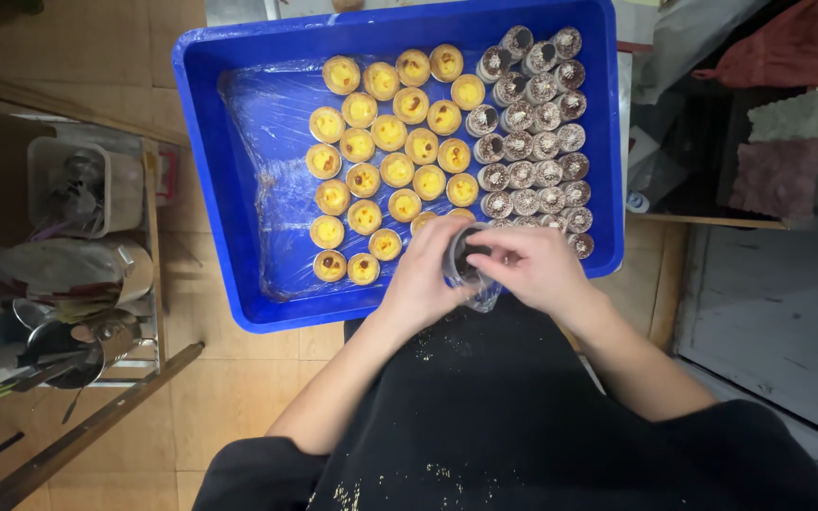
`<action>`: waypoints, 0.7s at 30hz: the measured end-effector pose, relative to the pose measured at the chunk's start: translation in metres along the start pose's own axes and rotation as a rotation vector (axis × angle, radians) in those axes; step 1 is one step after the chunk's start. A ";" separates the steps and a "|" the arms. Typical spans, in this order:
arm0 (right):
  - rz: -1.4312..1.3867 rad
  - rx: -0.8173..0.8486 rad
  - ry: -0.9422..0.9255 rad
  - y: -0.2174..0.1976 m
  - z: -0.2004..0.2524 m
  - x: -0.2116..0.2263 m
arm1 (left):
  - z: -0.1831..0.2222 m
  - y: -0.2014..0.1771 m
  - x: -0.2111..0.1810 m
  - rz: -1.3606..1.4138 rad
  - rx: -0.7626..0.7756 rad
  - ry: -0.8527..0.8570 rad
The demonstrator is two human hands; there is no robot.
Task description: The person holds a cup of chocolate decorations and places them onto small dessert cups in a crate one by one by hand.
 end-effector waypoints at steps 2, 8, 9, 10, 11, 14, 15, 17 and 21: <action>0.053 -0.019 -0.057 -0.001 0.002 0.006 | -0.002 0.005 -0.002 0.002 0.016 -0.005; 0.323 -0.063 -0.299 -0.001 0.007 0.022 | -0.005 0.010 -0.003 -0.005 0.055 -0.007; 0.317 -0.066 -0.313 -0.002 0.008 0.023 | -0.005 0.011 -0.003 -0.012 0.062 -0.003; 0.311 -0.069 -0.329 -0.003 0.008 0.025 | -0.004 0.011 -0.003 -0.014 0.065 -0.004; 0.294 -0.074 -0.327 -0.005 0.009 0.026 | -0.004 0.011 -0.003 -0.017 0.067 -0.005; 0.191 -0.069 -0.269 -0.009 0.008 0.023 | -0.001 0.009 -0.001 -0.006 0.050 -0.016; 0.123 -0.058 -0.210 -0.010 0.008 0.019 | 0.000 0.008 0.000 0.001 0.040 -0.021; 0.060 -0.058 -0.170 -0.011 0.008 0.017 | 0.002 0.005 0.002 0.022 0.035 -0.032; 0.039 -0.101 -0.223 -0.014 0.011 0.019 | 0.007 -0.001 0.006 0.036 0.015 -0.056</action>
Point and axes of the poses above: each hand's wrist, its own z-axis away from the middle knuckle, its own y-axis out of the palm, x = y × z, the point moved 8 cm from there along -z, towards the middle knuckle, and after that the axes turned 1 degree about x, right-handed, at the moved point
